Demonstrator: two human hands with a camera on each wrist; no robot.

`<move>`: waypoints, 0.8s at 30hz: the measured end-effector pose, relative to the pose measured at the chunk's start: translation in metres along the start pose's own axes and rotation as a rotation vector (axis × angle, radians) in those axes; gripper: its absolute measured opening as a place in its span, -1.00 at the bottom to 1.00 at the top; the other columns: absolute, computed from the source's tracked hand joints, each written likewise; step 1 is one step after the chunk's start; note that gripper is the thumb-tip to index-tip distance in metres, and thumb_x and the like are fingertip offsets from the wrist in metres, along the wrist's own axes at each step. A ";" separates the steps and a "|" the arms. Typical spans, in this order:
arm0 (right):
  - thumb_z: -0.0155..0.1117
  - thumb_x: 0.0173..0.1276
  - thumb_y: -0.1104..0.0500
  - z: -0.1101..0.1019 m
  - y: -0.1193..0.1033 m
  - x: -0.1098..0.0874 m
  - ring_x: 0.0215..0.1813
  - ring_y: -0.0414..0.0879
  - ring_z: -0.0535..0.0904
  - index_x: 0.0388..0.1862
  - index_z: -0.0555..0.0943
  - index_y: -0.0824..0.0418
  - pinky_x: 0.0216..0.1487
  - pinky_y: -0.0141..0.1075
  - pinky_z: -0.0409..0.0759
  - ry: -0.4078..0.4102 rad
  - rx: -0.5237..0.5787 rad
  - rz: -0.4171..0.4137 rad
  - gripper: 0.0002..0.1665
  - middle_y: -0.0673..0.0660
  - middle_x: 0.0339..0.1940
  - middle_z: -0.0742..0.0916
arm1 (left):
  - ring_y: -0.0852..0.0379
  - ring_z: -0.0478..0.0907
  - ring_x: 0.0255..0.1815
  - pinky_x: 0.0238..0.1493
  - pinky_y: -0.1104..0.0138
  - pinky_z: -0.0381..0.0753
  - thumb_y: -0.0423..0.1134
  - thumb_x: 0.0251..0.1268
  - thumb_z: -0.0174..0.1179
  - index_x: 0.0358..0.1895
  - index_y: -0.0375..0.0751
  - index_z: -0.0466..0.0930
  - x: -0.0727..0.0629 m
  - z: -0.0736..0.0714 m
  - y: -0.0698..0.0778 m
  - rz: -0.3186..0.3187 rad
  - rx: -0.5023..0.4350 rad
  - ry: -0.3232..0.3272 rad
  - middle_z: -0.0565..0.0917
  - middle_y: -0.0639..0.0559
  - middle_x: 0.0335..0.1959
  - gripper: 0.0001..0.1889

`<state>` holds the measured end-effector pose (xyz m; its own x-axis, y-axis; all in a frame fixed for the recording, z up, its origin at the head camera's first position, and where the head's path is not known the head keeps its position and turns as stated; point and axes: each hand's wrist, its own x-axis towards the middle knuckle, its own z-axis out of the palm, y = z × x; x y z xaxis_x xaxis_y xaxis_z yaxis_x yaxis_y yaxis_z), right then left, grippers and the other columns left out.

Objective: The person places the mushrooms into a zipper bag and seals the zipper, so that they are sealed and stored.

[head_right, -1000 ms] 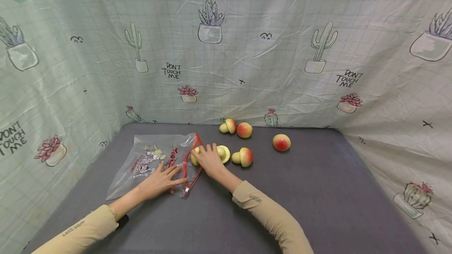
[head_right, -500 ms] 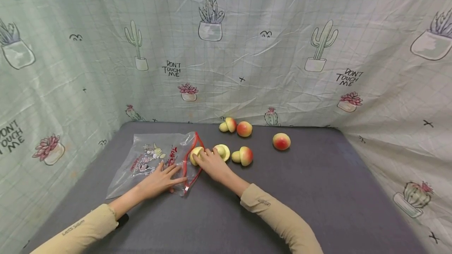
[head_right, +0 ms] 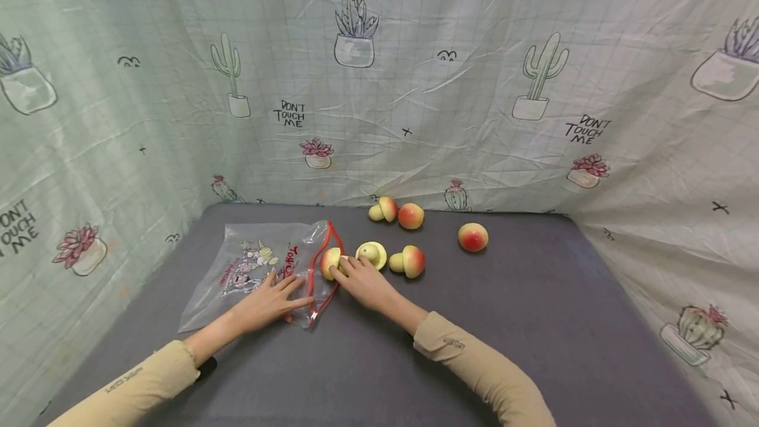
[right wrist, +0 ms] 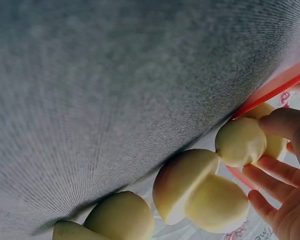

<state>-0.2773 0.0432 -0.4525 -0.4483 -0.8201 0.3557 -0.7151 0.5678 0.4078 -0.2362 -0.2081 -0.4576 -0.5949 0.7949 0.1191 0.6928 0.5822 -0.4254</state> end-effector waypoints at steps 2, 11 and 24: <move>0.09 0.25 0.17 0.001 0.000 -0.001 0.03 -0.08 0.50 0.09 0.39 0.07 -0.02 -0.22 0.43 0.000 -0.004 -0.002 -0.60 0.06 -0.03 0.55 | -0.07 0.44 0.11 -0.03 -0.12 0.40 0.07 0.00 0.11 0.21 0.28 0.31 0.001 0.000 0.000 0.001 -0.002 0.003 0.48 -0.09 0.11 -0.41; 0.07 0.27 0.15 0.003 -0.002 -0.001 0.10 -0.04 0.49 0.15 0.39 0.14 0.07 -0.17 0.42 0.003 -0.019 0.013 -0.56 0.11 0.05 0.56 | -0.07 0.45 0.12 -0.03 -0.10 0.41 0.08 0.02 0.10 0.22 0.26 0.30 0.000 0.001 -0.002 0.007 0.006 -0.009 0.48 -0.09 0.13 -0.42; 0.11 0.22 0.16 0.006 -0.001 0.005 0.17 -0.01 0.46 0.23 0.34 0.20 0.16 -0.10 0.38 -0.071 -0.019 0.084 -0.43 0.16 0.15 0.53 | -0.07 0.42 0.15 -0.07 -0.11 0.42 0.04 0.01 0.12 0.15 0.30 0.37 0.001 0.006 -0.004 0.053 -0.004 0.038 0.39 -0.03 0.23 -0.48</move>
<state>-0.2825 0.0380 -0.4563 -0.5438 -0.7721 0.3290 -0.6633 0.6355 0.3952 -0.2423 -0.2110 -0.4611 -0.5416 0.8304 0.1305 0.7245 0.5399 -0.4285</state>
